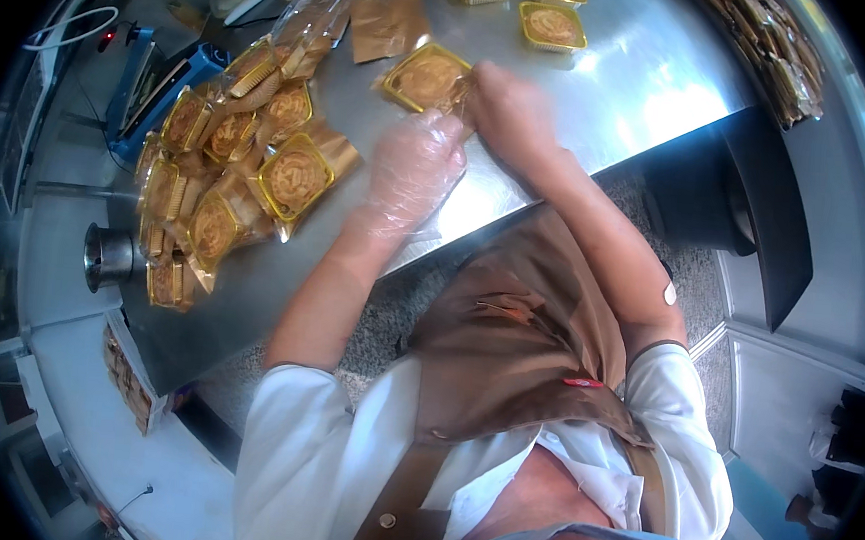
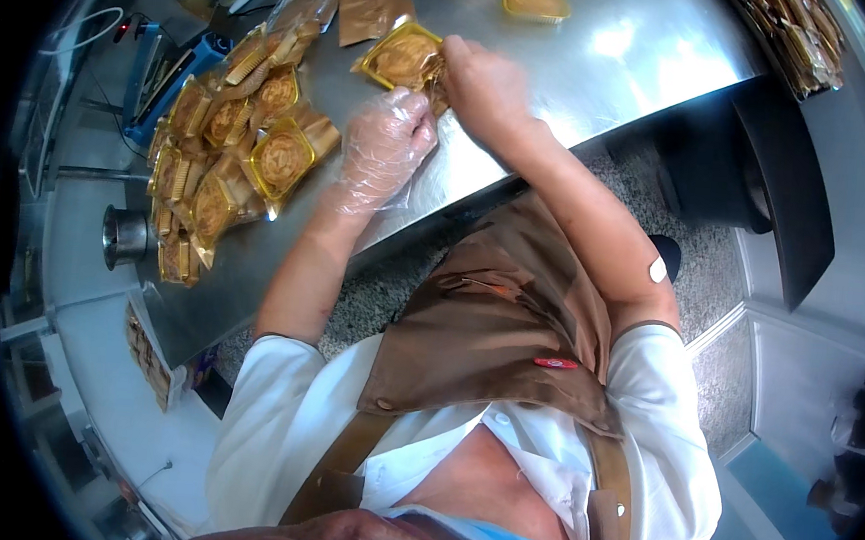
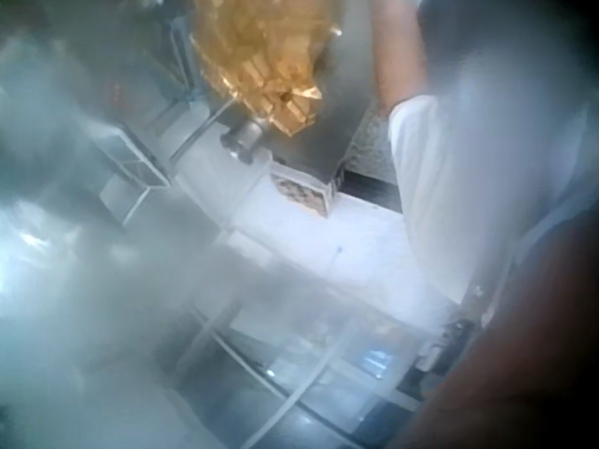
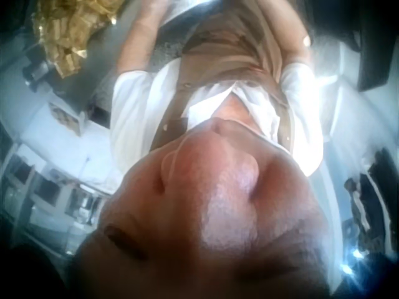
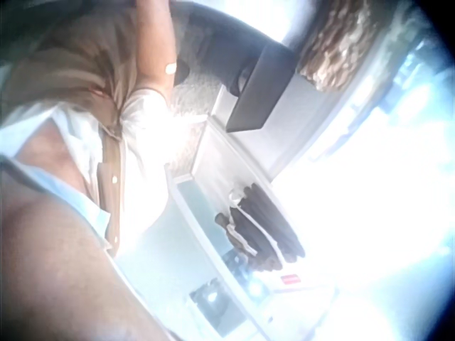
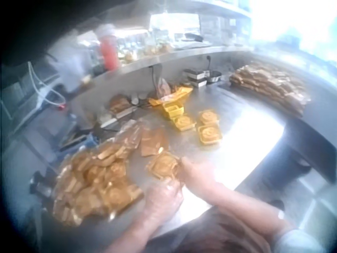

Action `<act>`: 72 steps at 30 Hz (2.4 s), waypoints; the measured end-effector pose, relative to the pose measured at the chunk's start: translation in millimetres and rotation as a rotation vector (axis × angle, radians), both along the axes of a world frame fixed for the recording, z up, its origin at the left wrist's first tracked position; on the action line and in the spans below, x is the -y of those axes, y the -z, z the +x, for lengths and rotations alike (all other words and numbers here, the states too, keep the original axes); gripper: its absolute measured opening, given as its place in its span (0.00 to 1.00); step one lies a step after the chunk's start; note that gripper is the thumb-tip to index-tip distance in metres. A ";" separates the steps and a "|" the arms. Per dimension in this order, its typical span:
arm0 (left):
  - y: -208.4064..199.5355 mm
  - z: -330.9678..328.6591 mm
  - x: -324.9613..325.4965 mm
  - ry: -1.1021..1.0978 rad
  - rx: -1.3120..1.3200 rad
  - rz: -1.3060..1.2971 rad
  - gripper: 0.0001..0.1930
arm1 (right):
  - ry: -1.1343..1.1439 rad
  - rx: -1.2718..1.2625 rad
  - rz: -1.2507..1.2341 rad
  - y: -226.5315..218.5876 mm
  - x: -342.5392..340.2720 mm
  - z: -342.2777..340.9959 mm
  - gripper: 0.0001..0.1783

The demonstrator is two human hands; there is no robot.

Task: The person places square food items into transparent plastic bags and seals them using a handheld heat sealer. The person repeatedly picks up items, inserts them into bags, and uses the sealer to close each package, stacking the finished units on the table.

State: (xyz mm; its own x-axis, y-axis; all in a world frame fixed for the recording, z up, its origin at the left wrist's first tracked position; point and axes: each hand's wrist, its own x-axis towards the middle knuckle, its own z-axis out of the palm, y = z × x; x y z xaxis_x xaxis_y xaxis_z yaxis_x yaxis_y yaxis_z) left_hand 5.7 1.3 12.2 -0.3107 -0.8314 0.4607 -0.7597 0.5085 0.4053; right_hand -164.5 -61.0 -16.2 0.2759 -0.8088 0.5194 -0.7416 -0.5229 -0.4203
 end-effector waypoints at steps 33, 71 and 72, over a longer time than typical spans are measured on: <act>-24.0 24.7 -7.6 -0.178 -0.072 0.450 0.13 | 0.095 -0.215 0.558 -35.6 145.5 75.7 0.16; -8.4 -41.0 -27.3 0.534 -0.026 0.055 0.27 | 0.254 0.533 0.383 -0.5 -126.5 -87.7 0.21; -7.1 -41.4 -28.6 0.490 -0.053 0.100 0.24 | 0.257 0.475 0.297 -0.6 -122.4 -85.1 0.22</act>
State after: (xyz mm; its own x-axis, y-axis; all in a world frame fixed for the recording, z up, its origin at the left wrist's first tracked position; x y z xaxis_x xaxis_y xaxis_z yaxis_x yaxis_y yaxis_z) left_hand -35.7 29.9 19.3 -0.6538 -0.6346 0.4121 -0.4183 0.7570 0.5020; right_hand -249.5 61.4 -15.7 -0.1534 -0.9477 0.2800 -0.5244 -0.1621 -0.8359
